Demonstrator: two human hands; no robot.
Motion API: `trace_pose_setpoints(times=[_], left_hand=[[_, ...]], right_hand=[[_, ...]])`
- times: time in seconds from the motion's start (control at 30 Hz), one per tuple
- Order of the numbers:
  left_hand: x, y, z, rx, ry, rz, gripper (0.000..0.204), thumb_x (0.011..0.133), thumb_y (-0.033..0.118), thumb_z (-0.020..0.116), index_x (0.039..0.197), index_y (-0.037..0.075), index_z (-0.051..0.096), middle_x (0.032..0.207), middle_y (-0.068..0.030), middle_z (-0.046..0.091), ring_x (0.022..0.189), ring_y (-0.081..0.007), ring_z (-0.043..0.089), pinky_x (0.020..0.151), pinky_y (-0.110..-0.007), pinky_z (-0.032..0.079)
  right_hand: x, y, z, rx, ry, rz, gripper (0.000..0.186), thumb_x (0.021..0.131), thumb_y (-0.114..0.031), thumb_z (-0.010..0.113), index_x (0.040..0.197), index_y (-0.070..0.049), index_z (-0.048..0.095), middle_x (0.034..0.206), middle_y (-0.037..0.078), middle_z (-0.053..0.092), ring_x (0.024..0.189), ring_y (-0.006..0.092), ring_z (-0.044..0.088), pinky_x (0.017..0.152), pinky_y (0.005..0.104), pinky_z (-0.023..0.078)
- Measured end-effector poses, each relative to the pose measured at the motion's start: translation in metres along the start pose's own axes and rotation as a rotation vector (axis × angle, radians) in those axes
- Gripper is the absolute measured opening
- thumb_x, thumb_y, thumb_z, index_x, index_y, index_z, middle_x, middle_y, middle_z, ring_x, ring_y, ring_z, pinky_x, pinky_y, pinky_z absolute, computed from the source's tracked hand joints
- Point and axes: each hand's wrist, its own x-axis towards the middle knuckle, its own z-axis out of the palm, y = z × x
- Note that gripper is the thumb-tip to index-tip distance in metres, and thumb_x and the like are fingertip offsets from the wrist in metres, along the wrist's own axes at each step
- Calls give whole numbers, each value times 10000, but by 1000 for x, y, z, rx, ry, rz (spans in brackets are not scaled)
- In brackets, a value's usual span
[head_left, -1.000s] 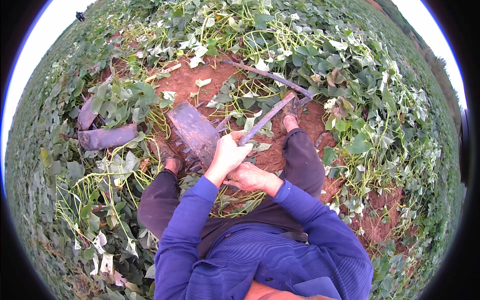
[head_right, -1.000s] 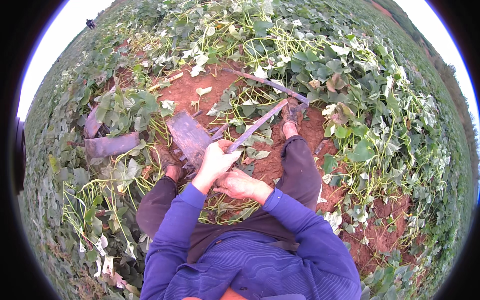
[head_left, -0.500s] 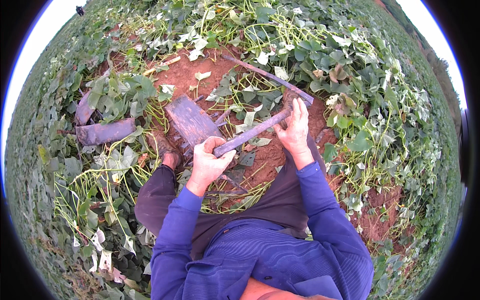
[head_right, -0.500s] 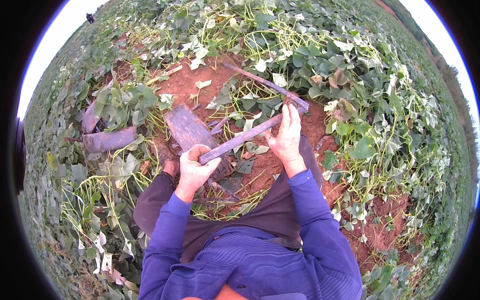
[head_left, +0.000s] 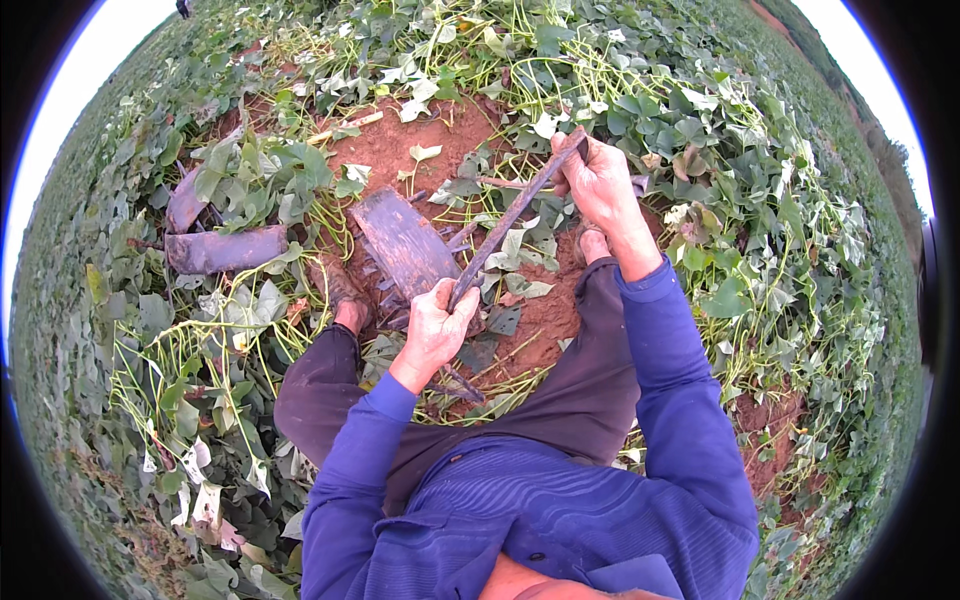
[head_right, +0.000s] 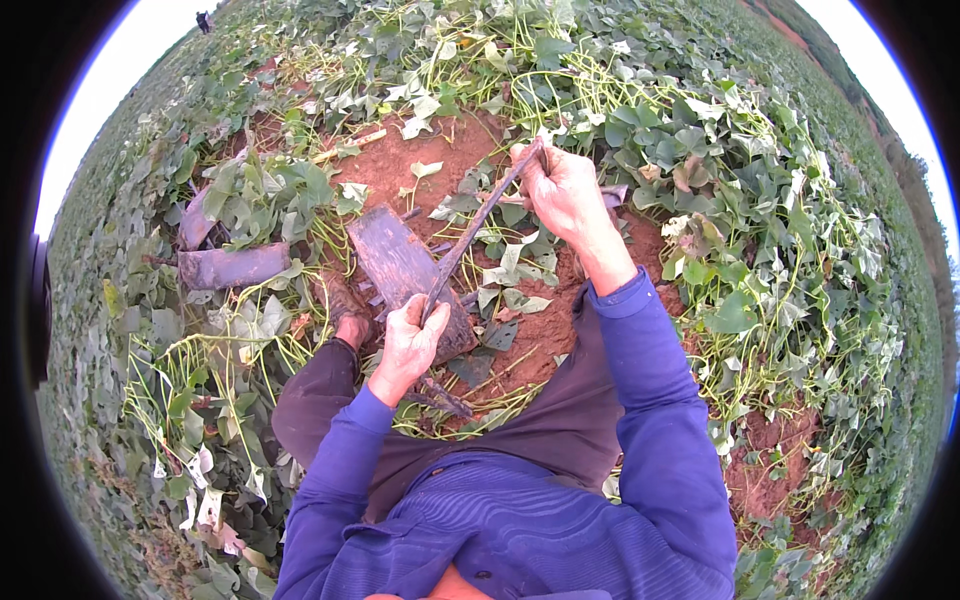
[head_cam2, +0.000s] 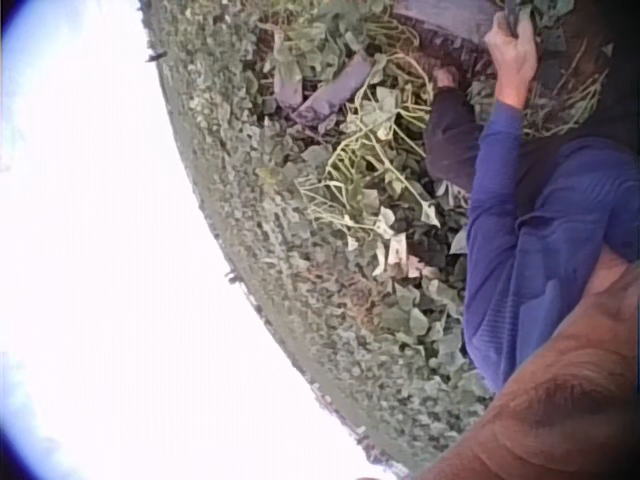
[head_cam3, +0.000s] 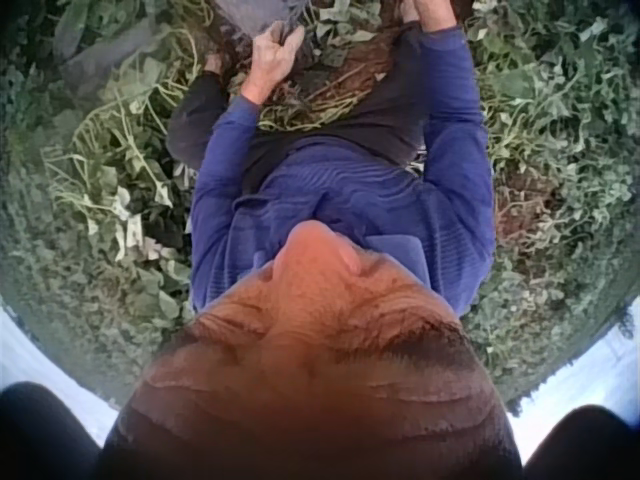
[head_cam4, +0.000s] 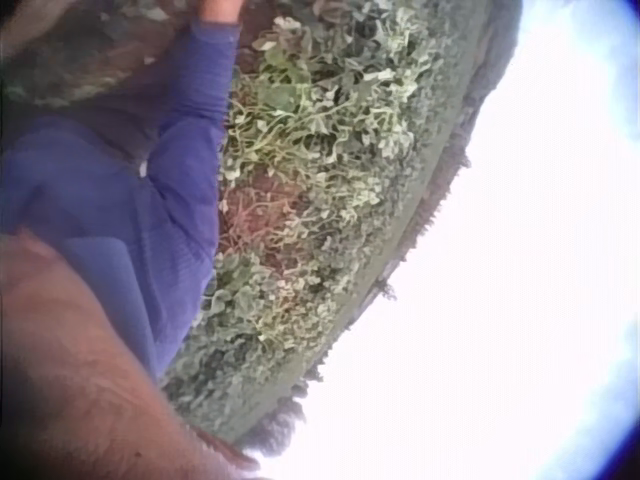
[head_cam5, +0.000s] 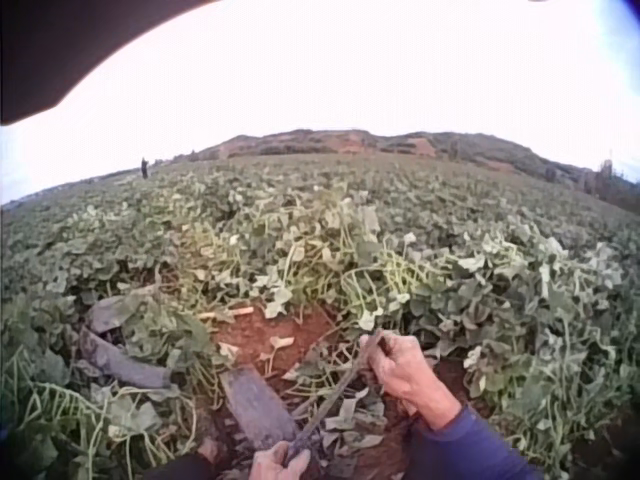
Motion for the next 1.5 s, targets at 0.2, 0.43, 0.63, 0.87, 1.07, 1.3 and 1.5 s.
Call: trace_pose_setpoints(times=[0.2,0.43,0.63,0.87,1.07,1.3,1.5], left_hand=[[30,48,43,-166,-28,12,348,915,121,816,1164,-33,627,718,20,600,619,-58,502,558,-266,456],[41,53,28,-358,-55,66,420,867,-3,807,1253,-14,641,1134,-49,717,987,-111,673,858,-290,564],[42,44,28,-654,71,-59,243,1005,71,663,1226,-27,688,1032,-19,712,863,-112,655,768,-286,545],[40,63,-1,-579,115,43,272,1110,244,542,1059,23,693,953,-52,680,803,-136,603,722,-297,484],[42,93,-14,-771,119,195,338,1131,308,502,988,26,623,936,-108,658,902,-226,624,835,-398,518],[46,153,-29,-872,-55,313,464,1121,499,430,958,85,560,803,-56,513,752,-232,544,776,-488,517],[50,203,-65,-967,-60,488,523,1090,562,463,836,115,557,741,12,420,631,-149,377,636,-355,374]], right_hand=[[-23,-23,43,234,-221,39,123,1058,-121,631,970,-39,658,761,-25,648,616,47,576,551,222,478],[-54,-30,75,84,-361,-60,286,971,-74,719,1210,11,587,1083,61,652,961,109,643,873,303,554],[-58,-22,70,-297,-389,-472,600,926,-235,818,1407,25,571,1333,163,607,1235,258,625,1025,406,523],[-45,2,21,74,-697,-217,898,783,-412,914,1481,-1,526,1361,138,662,1250,251,631,1080,391,492],[-63,-1,34,55,-779,-217,913,760,-440,923,1458,10,543,1170,152,751,1069,262,711,974,396,538],[-62,-10,50,-181,-617,-377,707,764,-416,934,1275,0,679,990,161,748,803,246,731,756,372,572],[-51,17,83,-193,-497,-446,310,886,-206,812,1130,-35,728,957,115,744,802,267,703,723,372,548]])
